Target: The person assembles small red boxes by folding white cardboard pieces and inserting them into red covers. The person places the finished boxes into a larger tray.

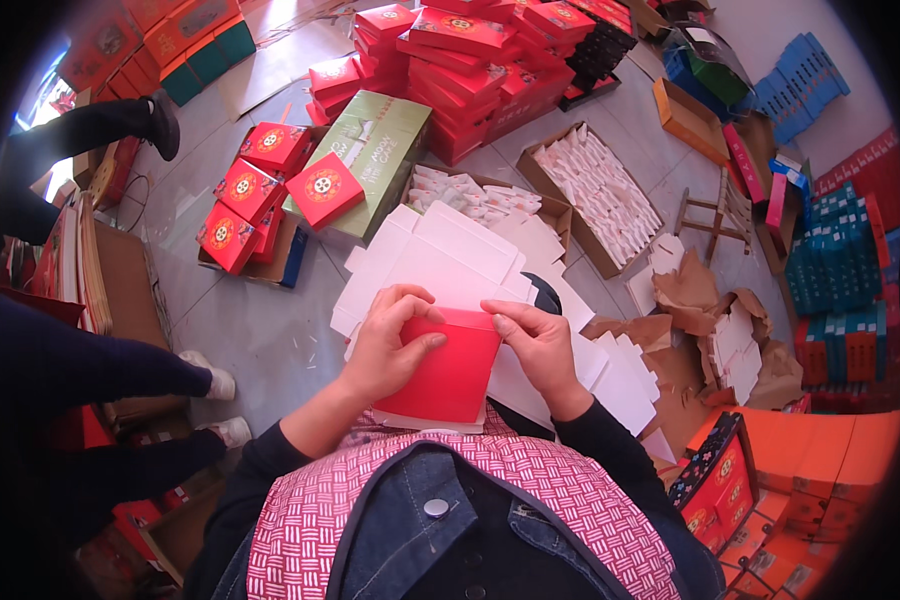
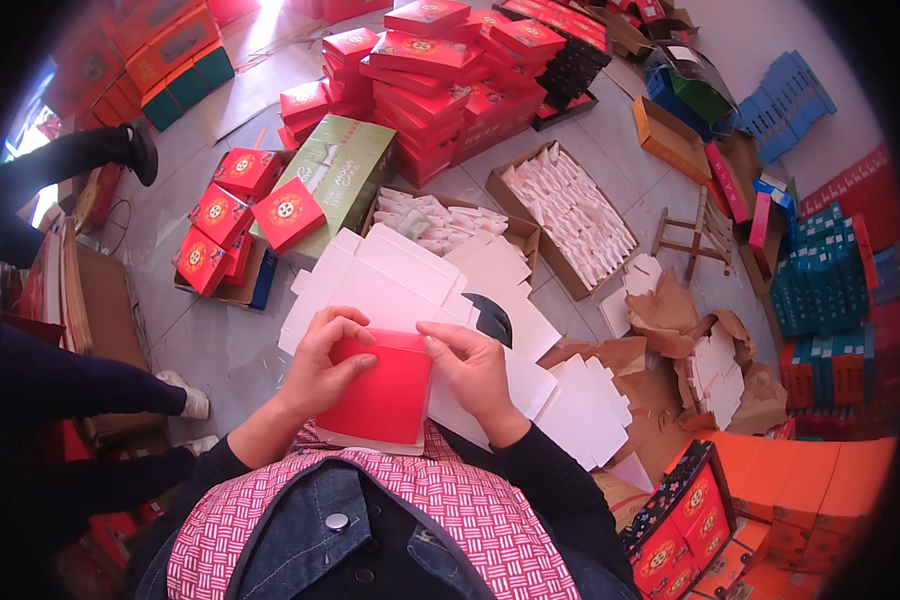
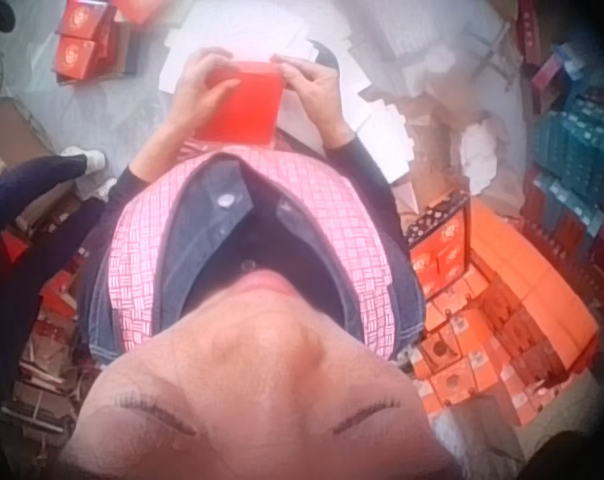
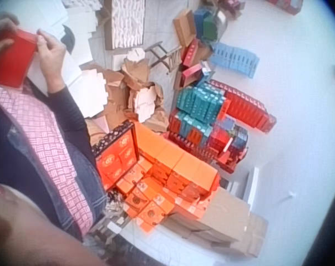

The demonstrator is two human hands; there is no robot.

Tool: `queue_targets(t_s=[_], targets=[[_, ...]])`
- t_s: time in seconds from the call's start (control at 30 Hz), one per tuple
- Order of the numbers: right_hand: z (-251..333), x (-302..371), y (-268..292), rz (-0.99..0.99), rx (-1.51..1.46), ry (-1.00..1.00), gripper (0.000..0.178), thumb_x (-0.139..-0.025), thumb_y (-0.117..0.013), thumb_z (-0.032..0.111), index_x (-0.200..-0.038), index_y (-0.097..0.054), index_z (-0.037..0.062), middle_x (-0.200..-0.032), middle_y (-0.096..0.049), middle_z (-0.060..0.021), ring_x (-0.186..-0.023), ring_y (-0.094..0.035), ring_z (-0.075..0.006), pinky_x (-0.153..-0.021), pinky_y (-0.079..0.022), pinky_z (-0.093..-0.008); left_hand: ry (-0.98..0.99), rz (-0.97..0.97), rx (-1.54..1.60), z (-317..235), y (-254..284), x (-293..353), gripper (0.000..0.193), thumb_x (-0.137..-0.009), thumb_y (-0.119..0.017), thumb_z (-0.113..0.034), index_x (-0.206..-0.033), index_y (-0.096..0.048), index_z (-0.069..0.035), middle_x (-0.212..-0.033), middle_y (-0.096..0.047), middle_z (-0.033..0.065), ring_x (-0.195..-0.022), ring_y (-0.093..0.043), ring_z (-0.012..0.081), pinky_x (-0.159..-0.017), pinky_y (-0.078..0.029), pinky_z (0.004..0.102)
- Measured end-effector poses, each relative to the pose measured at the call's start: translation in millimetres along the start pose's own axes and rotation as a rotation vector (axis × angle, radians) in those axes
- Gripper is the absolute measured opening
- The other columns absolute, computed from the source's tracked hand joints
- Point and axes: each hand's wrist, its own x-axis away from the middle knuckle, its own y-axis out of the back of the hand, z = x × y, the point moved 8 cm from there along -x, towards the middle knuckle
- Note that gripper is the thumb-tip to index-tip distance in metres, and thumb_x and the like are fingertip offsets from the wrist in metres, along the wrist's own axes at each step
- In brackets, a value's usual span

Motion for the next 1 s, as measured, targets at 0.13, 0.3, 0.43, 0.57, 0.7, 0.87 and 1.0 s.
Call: queue_targets(t_s=[0.13, 0.3, 0.43, 0.57, 0.7, 0.87, 1.0], targets=[[18, 9, -8, 0.036, 0.025, 0.089, 0.027, -0.09, -0.06, 0.006, -0.115, -0.065, 0.0001, -0.106, -0.068, -0.0121, -0.097, -0.063, -0.0158, -0.082, -0.05, -0.0254, 0.081, -0.039, 0.028, 13, 0, 6, 0.018, -0.072, -0.071, -0.002, -0.084, -0.058, -0.001, -0.105, -0.056, 0.0125, -0.102, -0.053, 0.0288, -0.09, -0.042, 0.0355], [20, 16, -13, 0.067, 0.085, 0.163, 0.027, -0.089, -0.06, 0.004, -0.115, -0.065, 0.0001, -0.111, -0.066, -0.0143, -0.099, -0.063, -0.0191, -0.083, -0.05, -0.0272, 0.11, -0.006, 0.043, 18, 0, 8, 0.013, -0.073, -0.068, 0.0, -0.08, -0.057, -0.002, -0.103, -0.056, 0.0103, -0.102, -0.053, 0.0241, -0.09, -0.041, 0.032], [30, 16, -15, 0.002, 0.273, 0.234, 0.028, -0.086, -0.062, 0.005, -0.113, -0.065, -0.0011, -0.11, -0.066, -0.0165, -0.099, -0.065, -0.023, -0.085, -0.051, -0.0304, 0.179, 0.001, 0.098, 20, 1, 9, 0.012, -0.073, -0.068, 0.0, -0.079, -0.058, -0.002, -0.102, -0.056, 0.0101, -0.101, -0.052, 0.0239, -0.089, -0.041, 0.0315], [12, 13, -13, 0.1, -0.073, -0.042, 0.027, -0.091, -0.058, 0.01, -0.115, -0.064, 0.0003, -0.109, -0.067, -0.0122, -0.097, -0.064, -0.0186, -0.083, -0.053, -0.0298, 0.148, 0.015, 0.031, 15, 1, 9, 0.012, -0.072, -0.069, -0.002, -0.079, -0.059, -0.003, -0.104, -0.056, 0.0101, -0.105, -0.05, 0.0258, -0.093, -0.038, 0.0342], [-9, 10, -14, 0.165, -0.322, -0.269, 0.027, -0.094, -0.055, 0.013, -0.116, -0.064, -0.0011, -0.107, -0.066, -0.0115, -0.095, -0.065, -0.0173, -0.082, -0.055, -0.031, -0.051, 0.018, -0.282, -14, -2, 3, 0.015, -0.07, -0.072, -0.007, -0.079, -0.06, -0.005, -0.108, -0.056, 0.0104, -0.111, -0.047, 0.0292, -0.098, -0.033, 0.0418], [-19, 9, -15, 0.122, -0.416, -0.322, 0.026, -0.091, -0.058, 0.009, -0.114, -0.064, -0.0034, -0.107, -0.066, -0.0121, -0.093, -0.064, -0.016, -0.082, -0.054, -0.0286, -0.126, 0.1, -0.32, -27, -30, -7, 0.014, -0.07, -0.07, -0.007, -0.078, -0.059, -0.006, -0.112, -0.055, 0.0112, -0.117, -0.045, 0.0313, -0.101, -0.03, 0.0476], [-21, 9, -14, 0.094, -0.404, -0.31, 0.026, -0.091, -0.059, 0.009, -0.113, -0.064, -0.0042, -0.107, -0.066, -0.0124, -0.092, -0.063, -0.0154, -0.081, -0.054, -0.0276, -0.131, 0.087, -0.282, -28, -39, -10, 0.012, -0.07, -0.067, -0.004, -0.077, -0.057, -0.004, -0.113, -0.055, 0.0123, -0.117, -0.044, 0.0322, -0.1, -0.031, 0.0471]])
